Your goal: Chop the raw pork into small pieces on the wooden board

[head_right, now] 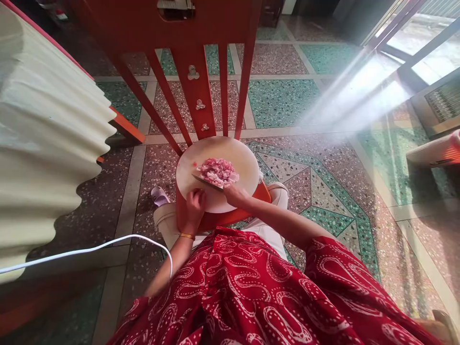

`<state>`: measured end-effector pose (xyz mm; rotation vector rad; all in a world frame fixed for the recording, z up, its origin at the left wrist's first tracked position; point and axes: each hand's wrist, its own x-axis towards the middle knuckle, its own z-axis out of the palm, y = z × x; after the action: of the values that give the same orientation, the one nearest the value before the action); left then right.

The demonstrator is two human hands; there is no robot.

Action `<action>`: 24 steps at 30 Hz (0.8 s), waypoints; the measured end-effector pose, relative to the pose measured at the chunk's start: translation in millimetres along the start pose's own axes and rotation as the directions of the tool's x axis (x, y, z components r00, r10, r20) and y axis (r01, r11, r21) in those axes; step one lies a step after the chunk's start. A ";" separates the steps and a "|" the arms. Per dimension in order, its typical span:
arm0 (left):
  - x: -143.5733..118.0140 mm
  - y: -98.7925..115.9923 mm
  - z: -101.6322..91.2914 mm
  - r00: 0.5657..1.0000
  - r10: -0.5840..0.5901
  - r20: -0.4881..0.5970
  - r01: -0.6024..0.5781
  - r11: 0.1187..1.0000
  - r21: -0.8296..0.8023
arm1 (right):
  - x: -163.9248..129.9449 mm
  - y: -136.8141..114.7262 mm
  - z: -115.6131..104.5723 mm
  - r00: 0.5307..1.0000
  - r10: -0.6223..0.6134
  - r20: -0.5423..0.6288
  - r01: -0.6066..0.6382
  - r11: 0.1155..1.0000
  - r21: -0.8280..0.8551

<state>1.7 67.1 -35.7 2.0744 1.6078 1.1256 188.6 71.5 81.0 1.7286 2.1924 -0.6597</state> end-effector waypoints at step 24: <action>2.4 -1.6 -0.6 0.999 -0.034 0.004 0.034 0.999 -0.009 | 35.5 -12.4 -14.6 0.996 -0.075 -0.049 0.076 0.997 0.011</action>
<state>0.4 69.8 -35.4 2.0346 1.6264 1.1155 168.7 106.5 78.8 1.6924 2.3015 -0.6572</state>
